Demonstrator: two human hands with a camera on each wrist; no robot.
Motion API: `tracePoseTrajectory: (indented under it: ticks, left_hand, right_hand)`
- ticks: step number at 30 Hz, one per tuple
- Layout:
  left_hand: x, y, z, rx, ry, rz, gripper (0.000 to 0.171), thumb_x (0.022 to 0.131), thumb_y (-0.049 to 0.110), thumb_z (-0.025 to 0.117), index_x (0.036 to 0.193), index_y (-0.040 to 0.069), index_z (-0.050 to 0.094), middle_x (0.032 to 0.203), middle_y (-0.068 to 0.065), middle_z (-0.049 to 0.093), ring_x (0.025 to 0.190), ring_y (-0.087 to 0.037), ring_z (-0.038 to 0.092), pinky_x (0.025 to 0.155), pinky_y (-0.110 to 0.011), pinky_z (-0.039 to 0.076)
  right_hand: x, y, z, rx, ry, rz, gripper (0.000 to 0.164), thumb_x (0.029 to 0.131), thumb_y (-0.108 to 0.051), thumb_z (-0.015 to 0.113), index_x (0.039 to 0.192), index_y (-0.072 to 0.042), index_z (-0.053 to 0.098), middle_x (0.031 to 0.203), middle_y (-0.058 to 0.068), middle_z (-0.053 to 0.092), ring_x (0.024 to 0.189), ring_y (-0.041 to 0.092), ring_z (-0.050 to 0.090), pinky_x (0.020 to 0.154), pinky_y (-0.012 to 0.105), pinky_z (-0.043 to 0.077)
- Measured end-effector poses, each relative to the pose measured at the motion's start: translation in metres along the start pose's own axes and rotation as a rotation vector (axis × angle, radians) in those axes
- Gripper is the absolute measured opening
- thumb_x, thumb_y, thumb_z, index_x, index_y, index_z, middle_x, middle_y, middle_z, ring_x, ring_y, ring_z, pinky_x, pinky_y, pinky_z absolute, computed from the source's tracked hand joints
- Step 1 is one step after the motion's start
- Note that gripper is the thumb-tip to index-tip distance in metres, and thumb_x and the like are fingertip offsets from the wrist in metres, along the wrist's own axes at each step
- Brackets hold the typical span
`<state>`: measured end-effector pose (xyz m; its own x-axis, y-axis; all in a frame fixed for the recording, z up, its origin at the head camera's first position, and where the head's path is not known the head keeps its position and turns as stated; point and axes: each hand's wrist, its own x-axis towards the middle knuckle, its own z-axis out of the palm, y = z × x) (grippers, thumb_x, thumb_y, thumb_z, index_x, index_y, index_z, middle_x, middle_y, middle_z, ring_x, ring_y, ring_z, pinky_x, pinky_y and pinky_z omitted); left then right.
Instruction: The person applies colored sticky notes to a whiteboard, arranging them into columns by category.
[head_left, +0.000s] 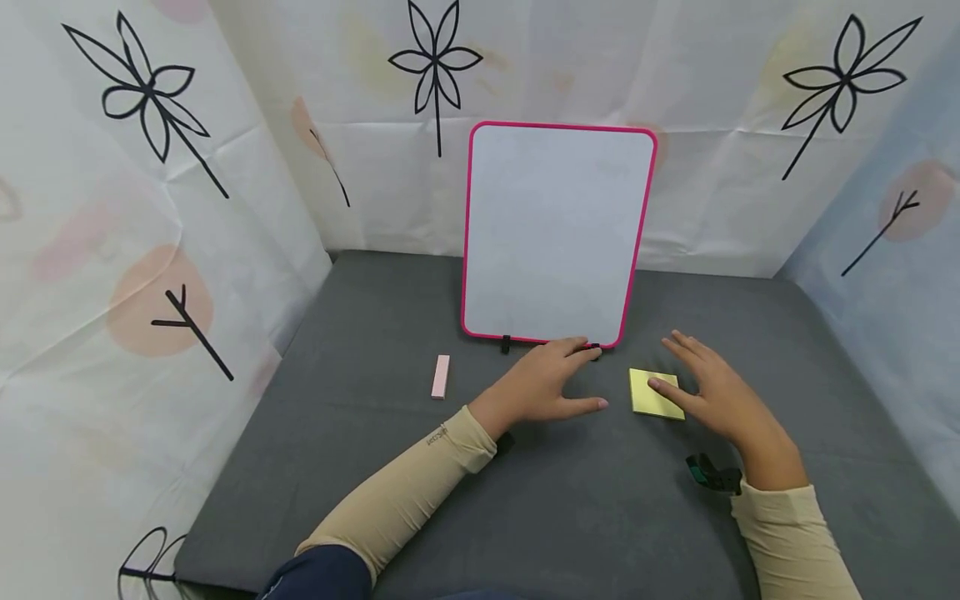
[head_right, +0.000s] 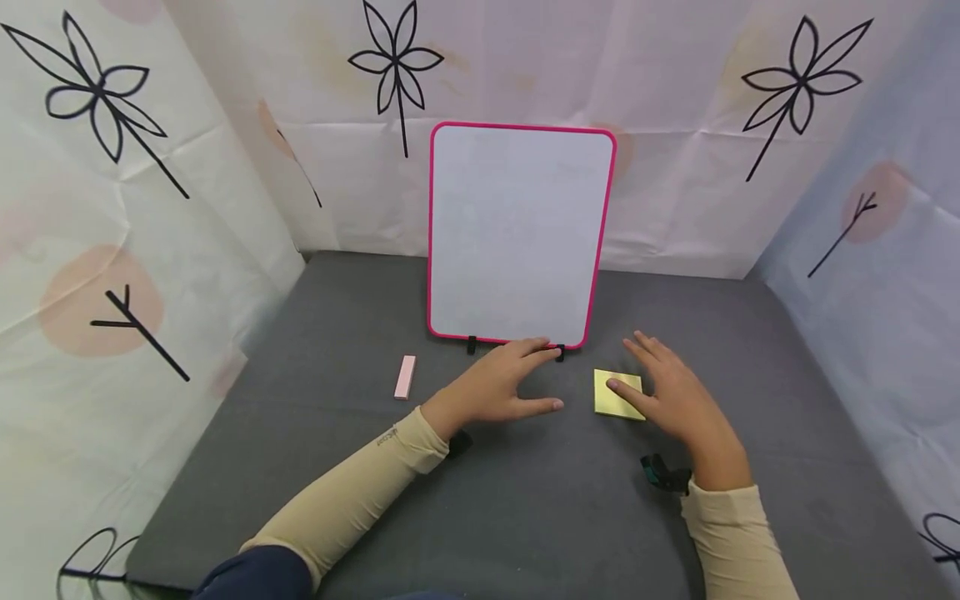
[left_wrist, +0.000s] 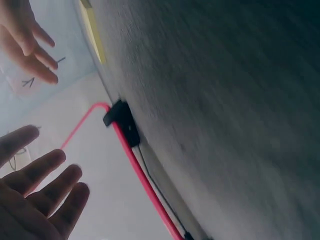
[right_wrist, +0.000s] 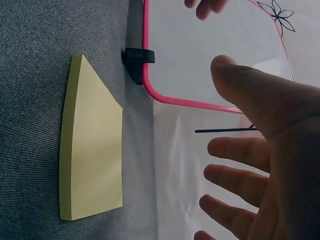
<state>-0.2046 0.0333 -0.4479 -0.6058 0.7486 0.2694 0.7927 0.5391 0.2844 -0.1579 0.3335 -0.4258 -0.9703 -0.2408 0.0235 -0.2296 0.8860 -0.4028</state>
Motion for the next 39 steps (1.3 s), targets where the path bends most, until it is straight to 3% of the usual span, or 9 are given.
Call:
tracePoseTrajectory:
  ticks: [5,15,21,27,39]
  left_hand:
    - [0.013,0.011,0.01,-0.019,-0.028,0.026,0.074,0.099,0.057,0.068,0.156,0.011,0.054,0.162,-0.014,0.049,0.15,-0.025,0.049,0.123,-0.039,0.041]
    - [0.035,0.034,0.021,-0.028,-0.08,0.042,0.063,0.104,0.049,0.065,0.154,0.013,0.056,0.16,-0.014,0.053,0.15,-0.025,0.05,0.123,-0.037,0.041]
    - [0.045,0.044,0.023,-0.033,-0.099,0.02,0.069,0.104,0.051,0.065,0.159,0.012,0.049,0.163,-0.013,0.05,0.153,-0.024,0.047,0.124,-0.037,0.04]
    - [0.057,0.049,0.028,-0.014,-0.111,0.023,0.066,0.104,0.047,0.066,0.158,0.011,0.051,0.162,-0.014,0.051,0.153,-0.023,0.047,0.121,-0.035,0.043]
    - [0.079,0.057,0.049,0.096,-0.258,-0.071,0.066,0.105,0.046,0.065,0.16,0.015,0.048,0.167,-0.008,0.046,0.152,-0.017,0.048,0.119,-0.03,0.045]
  right_hand:
    - [-0.001,0.002,0.001,0.011,-0.012,-0.041,0.078,0.101,-0.04,0.072,0.158,0.005,0.044,0.167,0.033,0.033,0.151,0.06,0.029,0.113,0.08,0.028]
    - [-0.002,0.017,0.008,0.01,-0.042,-0.081,0.067,0.101,-0.029,0.074,0.149,0.012,0.051,0.159,0.039,0.041,0.145,0.063,0.036,0.111,0.078,0.034]
    - [-0.002,0.019,0.01,0.01,-0.046,-0.11,0.057,0.099,-0.022,0.076,0.142,0.011,0.06,0.155,0.038,0.047,0.144,0.062,0.039,0.112,0.077,0.035]
    - [-0.003,0.021,0.009,-0.008,-0.036,-0.116,0.052,0.098,-0.02,0.078,0.138,0.011,0.064,0.15,0.037,0.053,0.14,0.061,0.045,0.109,0.075,0.039]
    - [-0.006,0.027,0.012,0.006,-0.021,-0.121,0.053,0.092,-0.018,0.084,0.132,0.012,0.066,0.143,0.038,0.058,0.131,0.059,0.056,0.104,0.071,0.047]
